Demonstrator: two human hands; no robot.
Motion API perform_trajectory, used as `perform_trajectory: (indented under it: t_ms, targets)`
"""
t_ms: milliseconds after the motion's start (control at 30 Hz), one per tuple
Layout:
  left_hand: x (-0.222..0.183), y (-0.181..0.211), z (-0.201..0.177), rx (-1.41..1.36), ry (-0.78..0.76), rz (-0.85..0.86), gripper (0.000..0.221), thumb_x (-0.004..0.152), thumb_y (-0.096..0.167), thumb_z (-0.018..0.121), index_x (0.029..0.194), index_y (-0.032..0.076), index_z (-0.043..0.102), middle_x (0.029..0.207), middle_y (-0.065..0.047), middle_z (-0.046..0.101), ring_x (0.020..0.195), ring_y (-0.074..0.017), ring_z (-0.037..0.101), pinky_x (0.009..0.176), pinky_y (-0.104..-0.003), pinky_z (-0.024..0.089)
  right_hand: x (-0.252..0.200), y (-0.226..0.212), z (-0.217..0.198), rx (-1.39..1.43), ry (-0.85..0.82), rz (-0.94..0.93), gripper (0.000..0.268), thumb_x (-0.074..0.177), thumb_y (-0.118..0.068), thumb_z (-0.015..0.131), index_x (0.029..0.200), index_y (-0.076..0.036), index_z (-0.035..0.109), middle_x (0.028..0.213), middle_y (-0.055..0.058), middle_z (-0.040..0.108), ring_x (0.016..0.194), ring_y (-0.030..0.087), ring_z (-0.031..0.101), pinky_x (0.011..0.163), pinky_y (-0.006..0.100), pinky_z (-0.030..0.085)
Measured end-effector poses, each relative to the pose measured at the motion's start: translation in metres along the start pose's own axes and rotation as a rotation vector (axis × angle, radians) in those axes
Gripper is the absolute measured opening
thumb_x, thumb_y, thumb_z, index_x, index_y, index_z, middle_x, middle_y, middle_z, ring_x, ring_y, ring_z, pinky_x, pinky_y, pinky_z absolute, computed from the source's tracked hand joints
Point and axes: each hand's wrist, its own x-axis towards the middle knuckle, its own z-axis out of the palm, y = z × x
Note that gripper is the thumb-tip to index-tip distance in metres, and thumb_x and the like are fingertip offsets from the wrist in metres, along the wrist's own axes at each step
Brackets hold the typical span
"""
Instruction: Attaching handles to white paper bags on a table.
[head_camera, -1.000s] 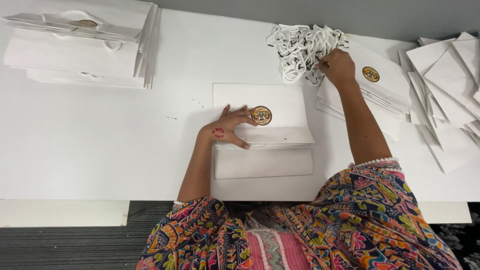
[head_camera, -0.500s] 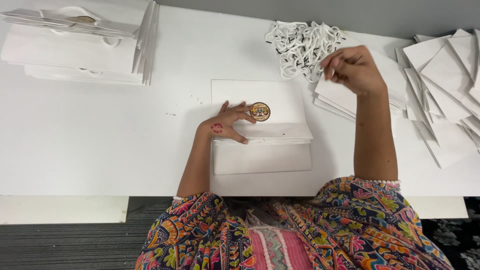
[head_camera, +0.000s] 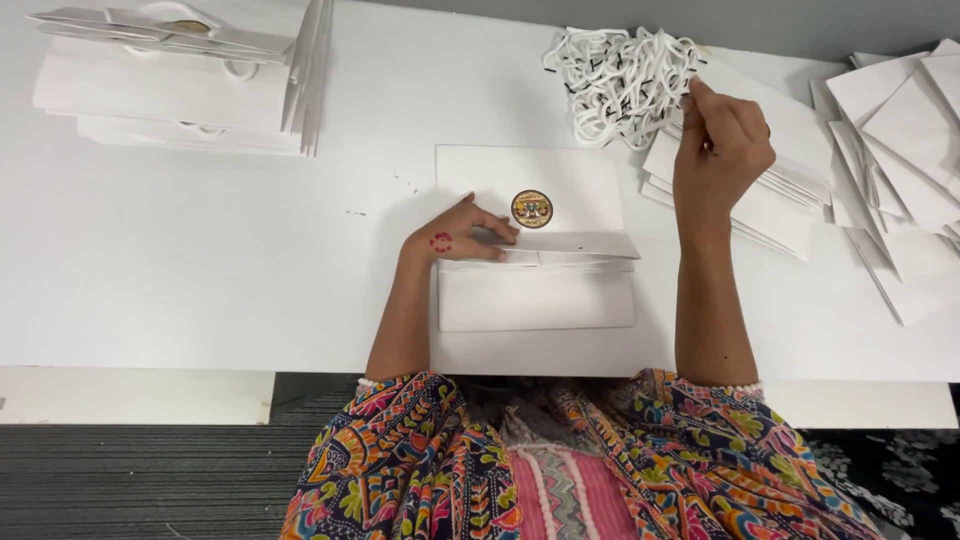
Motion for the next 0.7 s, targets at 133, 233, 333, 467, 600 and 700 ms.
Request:
perform_trajectory:
  t_ms: [133, 233, 333, 467, 600, 700]
  targets:
    - [-0.009, -0.003, -0.003, -0.049, 0.005, 0.015, 0.025, 0.075, 0.025, 0.084, 0.099, 0.019, 0.078, 0.116, 0.004, 0.078, 0.123, -0.0151, 0.068, 0.129, -0.052, -0.002, -0.021, -0.017, 0.015, 0.122, -0.211, -0.087, 0.008, 0.096, 0.001, 0.086, 0.099, -0.006, 0.083, 0.088, 0.005, 0.078, 0.071, 0.016, 0.057, 0.059, 0.031, 0.044]
    - [-0.017, -0.01, -0.001, -0.057, 0.004, 0.063, 0.027, 0.071, 0.015, 0.081, 0.098, 0.016, 0.079, 0.115, 0.003, 0.079, 0.123, -0.0156, 0.068, 0.13, -0.05, -0.001, -0.066, -0.031, 0.042, 0.418, -0.504, -0.009, 0.016, 0.087, -0.007, 0.087, 0.102, -0.009, 0.081, 0.087, 0.004, 0.075, 0.078, 0.015, 0.059, 0.069, 0.029, 0.05]
    - [-0.027, -0.005, 0.005, -0.02, 0.029, 0.037, 0.032, 0.066, 0.008, 0.079, 0.097, 0.015, 0.079, 0.117, 0.002, 0.078, 0.127, -0.0149, 0.065, 0.129, -0.048, 0.002, -0.117, -0.039, 0.067, 0.703, -0.699, 0.321, 0.016, 0.085, -0.005, 0.084, 0.101, -0.009, 0.082, 0.085, 0.004, 0.075, 0.076, 0.01, 0.06, 0.064, 0.025, 0.05]
    - [-0.036, 0.004, 0.016, 0.078, 0.131, -0.01, 0.03, 0.063, 0.008, 0.08, 0.092, 0.017, 0.079, 0.119, 0.003, 0.077, 0.129, -0.0129, 0.061, 0.129, -0.045, 0.012, -0.163, -0.04, 0.083, 0.865, -0.772, 0.589, 0.013, 0.088, -0.004, 0.082, 0.101, -0.005, 0.08, 0.093, 0.005, 0.076, 0.079, 0.008, 0.062, 0.067, 0.023, 0.049]
    - [-0.036, -0.001, 0.019, 0.099, 0.194, 0.025, 0.026, 0.061, 0.007, 0.082, 0.086, 0.015, 0.078, 0.119, 0.001, 0.077, 0.128, -0.0141, 0.062, 0.128, -0.045, 0.016, -0.17, -0.031, 0.087, 0.964, -0.751, 0.543, 0.013, 0.091, -0.001, 0.077, 0.103, -0.004, 0.078, 0.099, 0.005, 0.075, 0.086, 0.009, 0.065, 0.072, 0.023, 0.052]
    - [-0.035, -0.003, 0.017, 0.042, 0.224, 0.077, 0.025, 0.062, 0.007, 0.085, 0.085, 0.013, 0.077, 0.117, -0.003, 0.077, 0.123, -0.0179, 0.065, 0.128, -0.047, 0.017, -0.148, -0.041, 0.078, 0.903, -0.785, 0.514, 0.011, 0.091, 0.002, 0.076, 0.101, -0.002, 0.077, 0.102, 0.006, 0.073, 0.085, 0.01, 0.063, 0.07, 0.024, 0.051]
